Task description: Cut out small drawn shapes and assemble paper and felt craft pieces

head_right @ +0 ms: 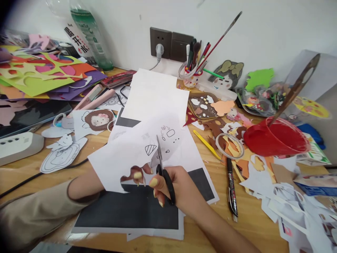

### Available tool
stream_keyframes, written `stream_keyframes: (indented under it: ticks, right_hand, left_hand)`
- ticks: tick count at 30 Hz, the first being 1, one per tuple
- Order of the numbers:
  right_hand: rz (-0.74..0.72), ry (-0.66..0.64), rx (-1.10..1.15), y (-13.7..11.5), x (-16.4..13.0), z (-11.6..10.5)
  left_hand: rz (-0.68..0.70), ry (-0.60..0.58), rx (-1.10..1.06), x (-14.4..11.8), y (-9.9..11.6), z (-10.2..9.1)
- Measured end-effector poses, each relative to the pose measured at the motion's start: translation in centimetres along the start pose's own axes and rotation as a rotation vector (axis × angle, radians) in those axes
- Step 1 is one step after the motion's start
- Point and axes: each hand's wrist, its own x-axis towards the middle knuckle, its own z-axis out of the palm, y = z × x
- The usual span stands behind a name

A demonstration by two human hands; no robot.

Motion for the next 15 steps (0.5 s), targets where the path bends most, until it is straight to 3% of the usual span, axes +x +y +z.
stream_keyframes:
  ticks: [3,5,8,15]
  right_hand:
    - [-0.036,0.027,0.03,0.7,0.2,0.5]
    - [-0.051,0.035,0.057,1.1,0.3,0.8]
    - [-0.048,0.031,0.087,1.3,0.5,1.2]
    - [-0.036,0.021,0.055,1.1,0.6,1.4]
  left_hand:
    - [0.129,-0.112,-0.061,-0.2,0.1,0.8]
    - [0.19,-0.027,-0.049,-0.6,0.3,1.1]
    - [0.093,0.112,-0.014,-1.3,0.9,1.2]
    - [0.015,0.165,-0.029,-1.5,0.7,1.0]
